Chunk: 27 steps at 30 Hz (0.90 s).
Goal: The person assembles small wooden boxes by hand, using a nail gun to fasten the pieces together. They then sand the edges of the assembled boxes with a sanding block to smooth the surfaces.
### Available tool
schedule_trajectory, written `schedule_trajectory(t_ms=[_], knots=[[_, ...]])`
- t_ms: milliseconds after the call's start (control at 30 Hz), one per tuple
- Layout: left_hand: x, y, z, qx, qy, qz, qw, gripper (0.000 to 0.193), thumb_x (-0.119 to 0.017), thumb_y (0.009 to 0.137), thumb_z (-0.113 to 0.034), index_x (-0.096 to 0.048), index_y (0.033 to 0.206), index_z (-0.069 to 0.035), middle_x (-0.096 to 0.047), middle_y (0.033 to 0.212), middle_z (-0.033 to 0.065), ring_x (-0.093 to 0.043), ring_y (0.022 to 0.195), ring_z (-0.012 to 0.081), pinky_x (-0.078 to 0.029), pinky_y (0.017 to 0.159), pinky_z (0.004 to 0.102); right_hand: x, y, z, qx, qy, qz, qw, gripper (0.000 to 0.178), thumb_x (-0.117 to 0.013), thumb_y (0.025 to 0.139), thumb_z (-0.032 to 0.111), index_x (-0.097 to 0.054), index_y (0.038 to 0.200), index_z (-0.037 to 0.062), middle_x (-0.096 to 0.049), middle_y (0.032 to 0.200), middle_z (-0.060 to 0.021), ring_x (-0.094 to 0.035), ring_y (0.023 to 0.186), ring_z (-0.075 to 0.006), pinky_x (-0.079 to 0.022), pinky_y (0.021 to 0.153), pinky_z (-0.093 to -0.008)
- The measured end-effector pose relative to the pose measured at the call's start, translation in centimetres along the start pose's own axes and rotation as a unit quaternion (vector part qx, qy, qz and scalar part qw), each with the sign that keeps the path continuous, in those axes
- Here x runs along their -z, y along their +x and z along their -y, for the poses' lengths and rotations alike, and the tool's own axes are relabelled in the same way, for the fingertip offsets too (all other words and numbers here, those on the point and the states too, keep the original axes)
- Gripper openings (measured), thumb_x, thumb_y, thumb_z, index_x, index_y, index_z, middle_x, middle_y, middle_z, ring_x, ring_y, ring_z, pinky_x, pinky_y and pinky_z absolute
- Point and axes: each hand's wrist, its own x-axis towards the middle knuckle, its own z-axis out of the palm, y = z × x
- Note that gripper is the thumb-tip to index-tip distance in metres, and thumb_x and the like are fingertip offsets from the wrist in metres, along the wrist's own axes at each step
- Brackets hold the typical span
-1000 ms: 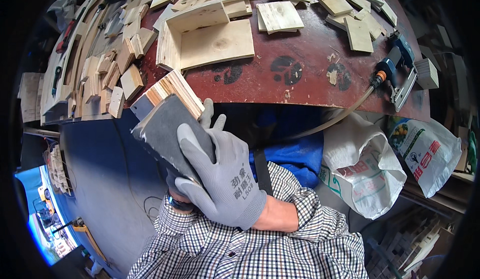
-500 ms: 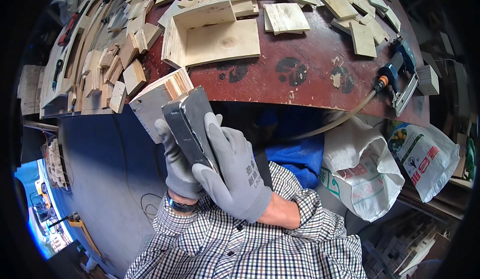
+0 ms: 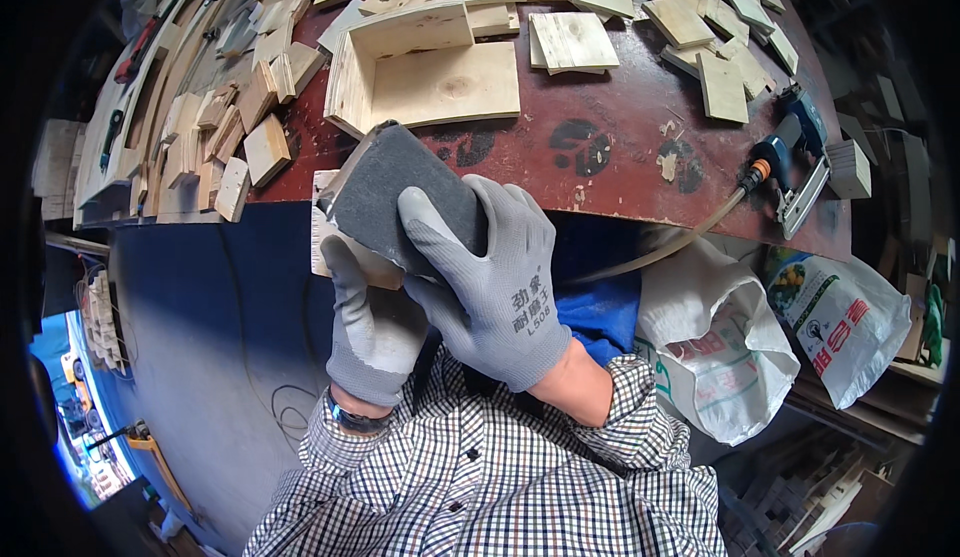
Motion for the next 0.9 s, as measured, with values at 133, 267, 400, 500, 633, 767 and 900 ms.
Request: schedule_trajectory(t_ms=[133, 267, 400, 500, 633, 767, 900], knots=[[2.0, 0.5, -0.5, 0.000, -0.095, -0.042, 0.995, 0.087, -0.063, 0.101, -0.067, -0.041, 0.157, -0.005, -0.052, 0.150, 0.0163, -0.056, 0.136, 0.0289, -0.045, 0.123, 0.0465, 0.7, -4.5, -2.8, -0.043, -0.062, 0.021, 0.997, 0.082, -0.082, 0.082, 0.023, -0.053, 0.157, 0.0102, -0.051, 0.144, -0.0259, -0.050, 0.129, -0.0426, -0.036, 0.110, -0.0551], [1.9, 0.6, -0.6, -0.028, -0.023, -0.055, 0.998, 0.076, -0.063, 0.106, -0.052, -0.037, 0.159, -0.005, -0.050, 0.153, 0.0167, -0.052, 0.140, 0.0295, -0.037, 0.127, 0.0439, 2.0, -5.1, -2.8, -0.081, -0.035, -0.027, 0.996, 0.080, -0.082, 0.083, 0.021, -0.053, 0.156, 0.0032, -0.052, 0.144, -0.0285, -0.049, 0.131, -0.0446, -0.037, 0.111, -0.0545], [3.5, 0.4, 0.3, -0.003, 0.215, 0.037, 0.976, 0.063, -0.041, 0.115, -0.047, -0.028, 0.165, -0.011, -0.042, 0.162, 0.0156, -0.044, 0.150, 0.0297, -0.030, 0.131, 0.0482, 2.1, -1.0, 1.0, 0.041, -0.046, -0.040, 0.997, 0.076, -0.083, 0.080, 0.031, -0.061, 0.152, 0.0210, -0.051, 0.144, -0.0266, -0.050, 0.130, -0.0421, -0.035, 0.115, -0.0593], [3.7, -0.2, 0.1, 0.001, 0.116, 0.074, 0.990, 0.066, -0.038, 0.115, -0.054, -0.028, 0.166, -0.013, -0.042, 0.163, 0.0162, -0.045, 0.149, 0.0323, -0.034, 0.129, 0.0533, 1.2, -0.8, 1.2, 0.065, -0.035, -0.021, 0.997, 0.079, -0.089, 0.072, 0.030, -0.063, 0.146, 0.0197, -0.052, 0.145, -0.0298, -0.052, 0.129, -0.0474, -0.039, 0.113, -0.0629], [0.2, -0.4, -1.6, 0.044, -0.104, 0.030, 0.993, 0.087, -0.059, 0.102, -0.069, -0.036, 0.163, -0.010, -0.049, 0.156, 0.0179, -0.052, 0.143, 0.0323, -0.040, 0.125, 0.0555, 1.5, -3.8, -1.3, 0.019, -0.052, -0.003, 0.998, 0.071, -0.083, 0.083, 0.033, -0.061, 0.150, 0.0241, -0.052, 0.143, -0.0256, -0.050, 0.132, -0.0417, -0.034, 0.117, -0.0599], [1.3, 0.2, -2.2, -0.027, -0.009, -0.031, 0.999, 0.083, -0.079, 0.098, -0.042, -0.038, 0.160, -0.007, -0.056, 0.147, 0.0180, -0.058, 0.136, 0.0339, -0.045, 0.122, 0.0533, 4.3, -5.7, -5.0, -0.096, -0.108, -0.067, 0.987, 0.075, -0.081, 0.083, 0.022, -0.056, 0.152, 0.0066, -0.053, 0.142, -0.0265, -0.050, 0.129, -0.0435, -0.036, 0.112, -0.0527], [0.2, -0.1, -2.5, -0.105, 0.286, -0.034, 0.952, 0.084, -0.088, 0.089, -0.016, -0.040, 0.158, -0.007, -0.059, 0.144, 0.0122, -0.061, 0.132, 0.0268, -0.050, 0.114, 0.0417, 7.5, -3.9, -7.9, -0.130, -0.247, -0.113, 0.954, 0.072, -0.079, 0.090, 0.027, -0.055, 0.155, 0.0107, -0.055, 0.138, -0.0235, -0.055, 0.123, -0.0413, -0.039, 0.106, -0.0518]])
